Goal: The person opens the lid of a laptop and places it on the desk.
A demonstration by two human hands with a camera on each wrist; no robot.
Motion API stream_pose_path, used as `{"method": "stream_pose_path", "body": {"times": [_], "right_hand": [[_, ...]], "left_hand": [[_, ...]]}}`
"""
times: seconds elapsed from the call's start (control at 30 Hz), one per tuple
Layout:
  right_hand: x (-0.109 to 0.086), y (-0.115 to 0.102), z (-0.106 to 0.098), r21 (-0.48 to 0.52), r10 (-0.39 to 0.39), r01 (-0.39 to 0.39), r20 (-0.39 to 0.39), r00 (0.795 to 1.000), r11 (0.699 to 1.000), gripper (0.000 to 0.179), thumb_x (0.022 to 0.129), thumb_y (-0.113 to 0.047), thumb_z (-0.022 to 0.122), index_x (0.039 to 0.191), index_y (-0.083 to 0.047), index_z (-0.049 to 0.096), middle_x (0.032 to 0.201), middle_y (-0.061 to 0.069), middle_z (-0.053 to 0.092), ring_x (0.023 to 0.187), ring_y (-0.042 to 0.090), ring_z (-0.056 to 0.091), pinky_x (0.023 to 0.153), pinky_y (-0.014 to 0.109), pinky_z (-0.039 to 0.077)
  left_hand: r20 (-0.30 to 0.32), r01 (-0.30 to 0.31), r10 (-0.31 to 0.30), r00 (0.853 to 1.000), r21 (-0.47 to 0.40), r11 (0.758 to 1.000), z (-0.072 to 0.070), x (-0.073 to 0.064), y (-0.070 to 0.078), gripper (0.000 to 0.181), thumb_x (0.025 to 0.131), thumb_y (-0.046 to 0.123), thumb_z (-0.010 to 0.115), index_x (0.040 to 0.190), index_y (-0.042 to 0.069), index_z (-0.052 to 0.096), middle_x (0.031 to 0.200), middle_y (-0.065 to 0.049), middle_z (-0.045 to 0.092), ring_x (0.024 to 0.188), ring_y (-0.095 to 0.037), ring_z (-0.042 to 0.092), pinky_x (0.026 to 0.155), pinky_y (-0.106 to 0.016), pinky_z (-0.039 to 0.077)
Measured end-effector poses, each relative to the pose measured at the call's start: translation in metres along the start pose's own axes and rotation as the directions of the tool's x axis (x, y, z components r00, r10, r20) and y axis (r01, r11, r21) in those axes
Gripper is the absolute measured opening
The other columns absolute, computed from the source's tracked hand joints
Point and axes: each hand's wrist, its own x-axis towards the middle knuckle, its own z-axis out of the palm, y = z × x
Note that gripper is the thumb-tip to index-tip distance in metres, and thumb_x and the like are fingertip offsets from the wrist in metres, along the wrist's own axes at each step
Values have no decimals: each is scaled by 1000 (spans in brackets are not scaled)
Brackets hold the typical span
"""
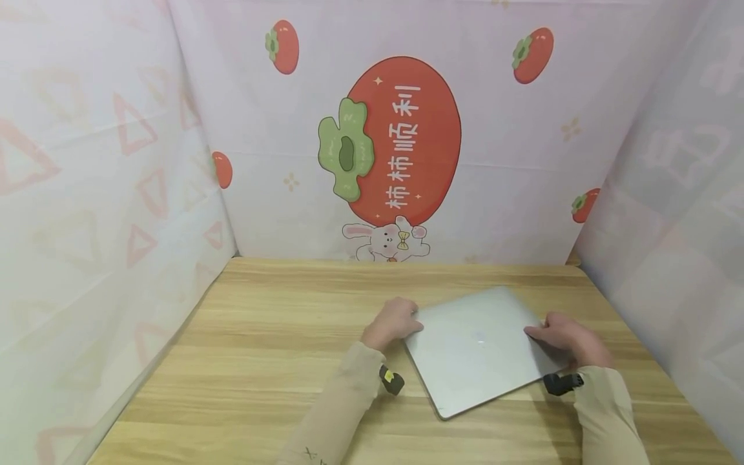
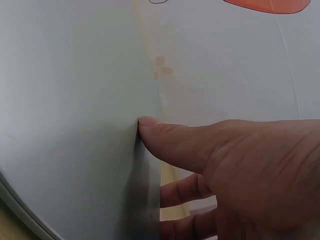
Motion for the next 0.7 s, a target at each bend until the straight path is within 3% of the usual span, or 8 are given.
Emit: {"method": "stream_pose_path", "body": {"times": [0.2,0.43,0.6,0.7], "right_hand": [[4,-6,3,-102,-42,41,-7,999,994,54,94,-54,57,90,-2,42,81,10,41,68,22,48,51,35,49],[3,-14,10,-106,-98,98,6,995,989,52,93,-53,58,85,-4,44,71,4,39,54,15,38,49,28,37],[5,-20,13,-137,-130,125,-26,991,983,51,93,-53,58,80,-5,45,67,1,39,58,14,35,54,28,32],[6,-24,16,-151,-137,130,-36,990,980,53,92,-55,58,80,-5,45,69,2,39,59,15,38,53,28,34]], "left_hand": [[13,5,-5,1000,-54,999,-8,0,-10,25,85,28,74,75,12,57,80,-3,53,79,-19,47,61,-27,37],[18,-31,32,999,-54,998,-12,4,-22,26,85,25,72,73,10,54,75,-1,52,73,-17,47,61,-26,36],[32,-41,43,999,-69,997,-15,4,-30,18,84,26,73,88,10,65,88,-2,63,81,-19,49,71,-29,40],[39,-16,19,999,-75,997,-18,3,-34,29,84,29,75,105,10,69,104,-4,67,90,-21,52,79,-31,46]]}}
